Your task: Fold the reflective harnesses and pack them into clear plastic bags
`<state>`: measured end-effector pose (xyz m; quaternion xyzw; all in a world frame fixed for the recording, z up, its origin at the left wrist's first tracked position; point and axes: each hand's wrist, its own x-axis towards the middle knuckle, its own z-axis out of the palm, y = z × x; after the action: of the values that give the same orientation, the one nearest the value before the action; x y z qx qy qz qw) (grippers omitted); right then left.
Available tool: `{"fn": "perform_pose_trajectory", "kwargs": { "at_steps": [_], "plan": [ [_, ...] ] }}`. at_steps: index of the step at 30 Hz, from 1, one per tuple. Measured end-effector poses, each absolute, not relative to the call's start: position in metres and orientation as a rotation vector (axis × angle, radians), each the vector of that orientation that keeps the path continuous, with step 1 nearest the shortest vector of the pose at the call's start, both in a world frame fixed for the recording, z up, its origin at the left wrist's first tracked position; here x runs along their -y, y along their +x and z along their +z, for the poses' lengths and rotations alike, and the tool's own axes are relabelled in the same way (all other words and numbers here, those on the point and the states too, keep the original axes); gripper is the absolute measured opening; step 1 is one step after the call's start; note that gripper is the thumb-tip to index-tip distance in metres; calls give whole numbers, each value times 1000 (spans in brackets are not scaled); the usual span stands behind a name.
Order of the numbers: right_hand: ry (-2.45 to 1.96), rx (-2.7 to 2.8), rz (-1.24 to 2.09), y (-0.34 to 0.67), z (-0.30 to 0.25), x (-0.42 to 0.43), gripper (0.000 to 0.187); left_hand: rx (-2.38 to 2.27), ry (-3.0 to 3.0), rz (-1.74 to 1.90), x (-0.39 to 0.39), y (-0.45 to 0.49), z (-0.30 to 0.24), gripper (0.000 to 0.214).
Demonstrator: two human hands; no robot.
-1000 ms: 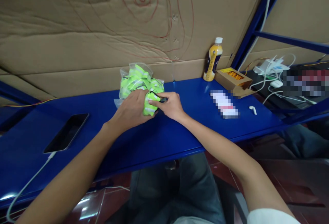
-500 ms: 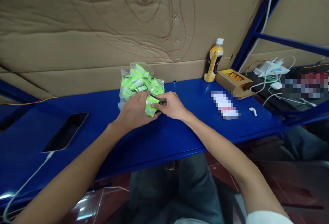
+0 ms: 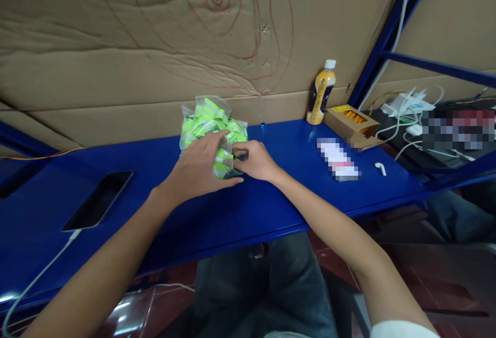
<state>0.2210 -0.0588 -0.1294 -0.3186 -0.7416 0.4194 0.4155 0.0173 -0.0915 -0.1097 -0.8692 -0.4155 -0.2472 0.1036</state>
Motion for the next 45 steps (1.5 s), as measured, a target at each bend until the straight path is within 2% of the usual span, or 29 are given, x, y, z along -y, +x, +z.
{"fn": "perform_pose_trajectory", "kwargs": {
  "at_steps": [6, 12, 15, 17, 20, 22, 26, 29, 32, 34, 38, 45],
  "plan": [
    [-960, 1845, 827, 226, -124, 63, 24, 1219, -2569, -746, 81, 9, -123, 74],
    [-936, 1902, 941, 218, -135, 62, 9, 1300, -2575, -726, 80, 17, -129, 39],
    [-924, 1897, 1023, 215, -140, 60, 9, 1285, -2574, -626, 85, 21, -130, 32],
    [-854, 1854, 1160, 216, -136, 61, 15, 1265, -2563, -634, 87, 23, -128, 31],
    [-740, 1704, 1314, 221, -119, 68, 38, 1266, -2428, -945, 91, 24, -120, 36],
    [-741, 1591, 1214, 225, -105, 76, 46, 1317, -2265, -1240, 93, 23, -111, 44],
    [-703, 1698, 847, 227, -97, 87, 36, 1436, -2129, -1546, 95, 21, -102, 60],
    [-678, 1723, 853, 222, -105, 83, 32, 1391, -2299, -1613, 92, 20, -105, 67],
    [-686, 1544, 998, 218, -109, 76, 51, 1318, -2578, -1798, 90, 23, -109, 63],
    [-651, 1469, 1048, 218, -106, 74, 57, 1376, -2633, -2089, 89, 26, -109, 61],
    [-544, 1491, 1098, 223, -98, 75, 53, 1673, -2658, -2629, 84, 29, -103, 58],
    [-653, 1427, 946, 225, -106, 63, 58, 1722, -2420, -3050, 80, 31, -103, 51]
  ]
}}
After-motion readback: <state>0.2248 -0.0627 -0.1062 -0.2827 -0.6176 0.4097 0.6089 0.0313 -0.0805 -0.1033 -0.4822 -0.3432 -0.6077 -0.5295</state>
